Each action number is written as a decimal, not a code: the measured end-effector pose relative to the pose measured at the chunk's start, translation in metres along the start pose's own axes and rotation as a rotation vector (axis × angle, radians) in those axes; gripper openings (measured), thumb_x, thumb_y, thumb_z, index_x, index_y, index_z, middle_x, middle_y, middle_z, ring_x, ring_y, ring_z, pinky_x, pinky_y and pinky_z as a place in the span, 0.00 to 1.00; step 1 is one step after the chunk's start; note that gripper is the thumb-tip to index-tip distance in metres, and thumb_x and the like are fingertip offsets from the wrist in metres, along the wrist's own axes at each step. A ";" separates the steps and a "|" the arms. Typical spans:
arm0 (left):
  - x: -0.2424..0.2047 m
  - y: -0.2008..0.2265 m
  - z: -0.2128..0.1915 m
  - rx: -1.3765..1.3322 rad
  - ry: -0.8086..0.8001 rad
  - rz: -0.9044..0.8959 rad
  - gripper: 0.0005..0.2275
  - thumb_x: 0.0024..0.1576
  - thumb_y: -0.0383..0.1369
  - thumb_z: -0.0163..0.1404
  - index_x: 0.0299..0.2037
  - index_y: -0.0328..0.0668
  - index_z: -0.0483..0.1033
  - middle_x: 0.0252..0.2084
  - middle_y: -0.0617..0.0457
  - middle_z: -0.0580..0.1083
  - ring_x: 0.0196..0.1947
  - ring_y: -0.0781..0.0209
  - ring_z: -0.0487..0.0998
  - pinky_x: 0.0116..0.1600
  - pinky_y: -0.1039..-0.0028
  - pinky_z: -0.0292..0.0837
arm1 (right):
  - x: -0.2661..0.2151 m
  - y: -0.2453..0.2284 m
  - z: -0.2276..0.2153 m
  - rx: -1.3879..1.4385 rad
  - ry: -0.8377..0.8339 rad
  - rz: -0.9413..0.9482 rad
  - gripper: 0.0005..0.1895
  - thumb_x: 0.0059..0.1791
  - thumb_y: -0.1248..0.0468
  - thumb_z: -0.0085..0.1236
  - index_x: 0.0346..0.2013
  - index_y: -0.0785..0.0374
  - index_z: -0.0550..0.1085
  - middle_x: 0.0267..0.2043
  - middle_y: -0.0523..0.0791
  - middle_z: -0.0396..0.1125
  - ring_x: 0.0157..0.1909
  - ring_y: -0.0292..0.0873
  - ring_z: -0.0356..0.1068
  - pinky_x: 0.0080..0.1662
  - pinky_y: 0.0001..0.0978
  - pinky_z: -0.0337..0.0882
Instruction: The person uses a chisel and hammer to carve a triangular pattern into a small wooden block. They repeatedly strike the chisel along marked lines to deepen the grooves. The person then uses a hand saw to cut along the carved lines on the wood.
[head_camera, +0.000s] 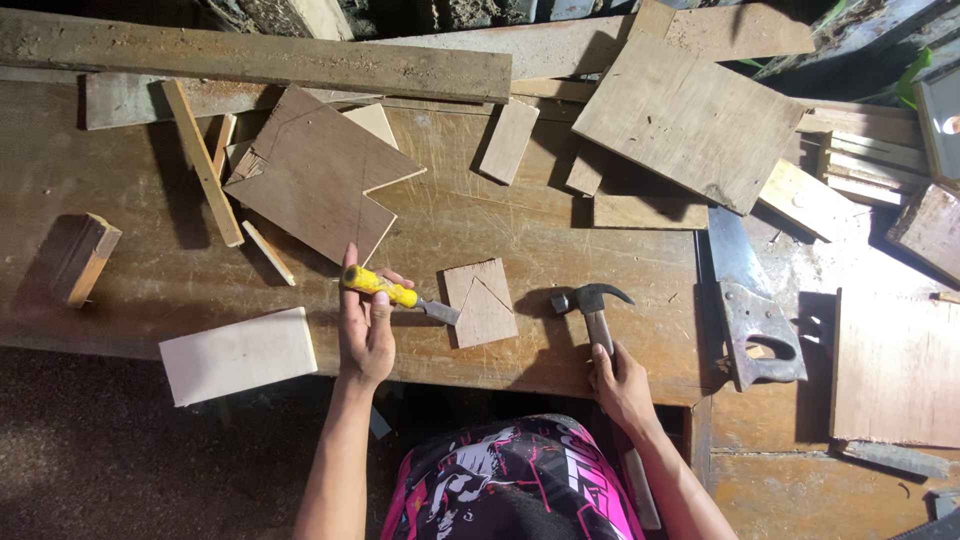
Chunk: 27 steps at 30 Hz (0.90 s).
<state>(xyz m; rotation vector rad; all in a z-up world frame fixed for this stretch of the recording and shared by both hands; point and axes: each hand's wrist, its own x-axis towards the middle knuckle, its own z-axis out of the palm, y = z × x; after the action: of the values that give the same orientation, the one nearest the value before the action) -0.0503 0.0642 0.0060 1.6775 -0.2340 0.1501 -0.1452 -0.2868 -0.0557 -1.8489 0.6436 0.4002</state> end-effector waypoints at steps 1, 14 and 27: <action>-0.001 0.001 0.000 -0.011 0.006 -0.011 0.28 0.72 0.36 0.34 0.79 0.37 0.37 0.51 0.45 0.71 0.53 0.57 0.76 0.63 0.59 0.75 | 0.000 0.000 0.000 0.007 -0.002 0.010 0.20 0.55 0.51 0.47 0.44 0.67 0.72 0.17 0.45 0.65 0.15 0.38 0.63 0.20 0.33 0.63; -0.007 0.000 -0.010 -0.119 0.054 -0.062 0.29 0.71 0.36 0.37 0.79 0.37 0.37 0.53 0.45 0.69 0.55 0.55 0.76 0.62 0.59 0.77 | 0.001 0.000 0.001 0.009 -0.015 0.020 0.19 0.56 0.52 0.46 0.43 0.67 0.72 0.16 0.44 0.63 0.14 0.38 0.62 0.19 0.33 0.62; -0.008 0.005 -0.005 0.001 -0.007 0.001 0.25 0.72 0.34 0.34 0.77 0.34 0.42 0.51 0.45 0.71 0.53 0.57 0.76 0.63 0.60 0.76 | 0.000 0.000 0.001 0.033 -0.012 0.022 0.20 0.56 0.51 0.47 0.47 0.67 0.72 0.17 0.45 0.63 0.15 0.38 0.62 0.20 0.33 0.63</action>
<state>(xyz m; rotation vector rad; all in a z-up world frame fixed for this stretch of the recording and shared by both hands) -0.0595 0.0687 0.0098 1.6787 -0.2398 0.1456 -0.1452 -0.2859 -0.0555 -1.8083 0.6599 0.4124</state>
